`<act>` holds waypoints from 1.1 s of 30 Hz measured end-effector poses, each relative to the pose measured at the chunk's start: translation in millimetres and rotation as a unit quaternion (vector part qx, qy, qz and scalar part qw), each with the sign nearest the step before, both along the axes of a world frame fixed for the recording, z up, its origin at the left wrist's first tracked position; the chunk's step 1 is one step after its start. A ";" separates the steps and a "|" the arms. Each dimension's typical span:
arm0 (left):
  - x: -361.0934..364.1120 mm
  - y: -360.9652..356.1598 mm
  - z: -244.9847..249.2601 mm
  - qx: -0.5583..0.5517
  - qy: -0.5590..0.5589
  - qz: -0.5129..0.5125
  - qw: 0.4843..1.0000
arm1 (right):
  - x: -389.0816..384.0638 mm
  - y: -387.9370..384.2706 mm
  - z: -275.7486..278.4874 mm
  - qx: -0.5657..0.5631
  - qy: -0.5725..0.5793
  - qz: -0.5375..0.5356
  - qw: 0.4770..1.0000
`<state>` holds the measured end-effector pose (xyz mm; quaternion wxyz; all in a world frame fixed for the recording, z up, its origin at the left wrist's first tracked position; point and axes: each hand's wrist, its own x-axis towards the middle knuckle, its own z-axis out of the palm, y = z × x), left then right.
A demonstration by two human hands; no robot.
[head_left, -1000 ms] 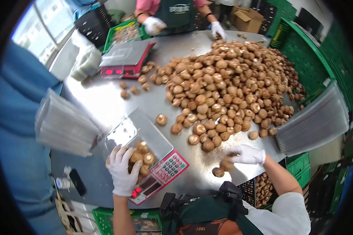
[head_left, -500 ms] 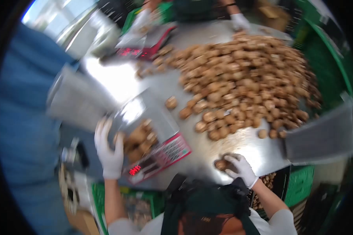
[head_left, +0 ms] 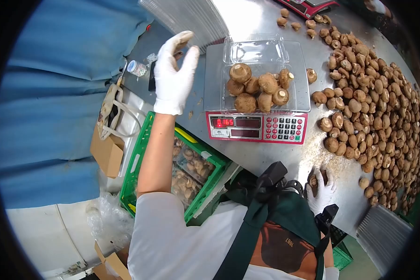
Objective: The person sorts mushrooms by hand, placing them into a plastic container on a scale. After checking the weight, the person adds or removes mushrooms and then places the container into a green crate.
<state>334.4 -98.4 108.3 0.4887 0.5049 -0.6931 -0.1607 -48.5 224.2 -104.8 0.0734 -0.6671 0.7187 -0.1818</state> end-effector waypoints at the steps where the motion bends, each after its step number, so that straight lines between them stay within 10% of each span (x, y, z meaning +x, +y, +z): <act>1: -3.7 0.7 -2.8 0.010 -0.008 -0.006 1.000 | 0.0 -3.6 2.9 -0.006 -0.003 0.004 1.000; 13: -48.4 5.8 -68.4 -0.016 -0.350 -0.132 0.927 | -7.7 -61.0 30.8 -0.012 0.013 -0.078 0.997; 20: -50.5 24.2 -57.5 0.170 0.076 -0.184 0.965 | 17.7 -108.9 87.0 -0.086 -0.403 -0.101 0.906; 24: -37.1 24.1 -63.3 0.024 -0.228 -0.147 0.962 | 26.8 -136.4 102.2 -0.109 -0.370 0.006 0.923; 33: -25.6 29.9 -80.1 0.058 -0.172 -0.105 0.978 | 62.9 -207.9 152.8 -0.054 -0.388 0.096 0.915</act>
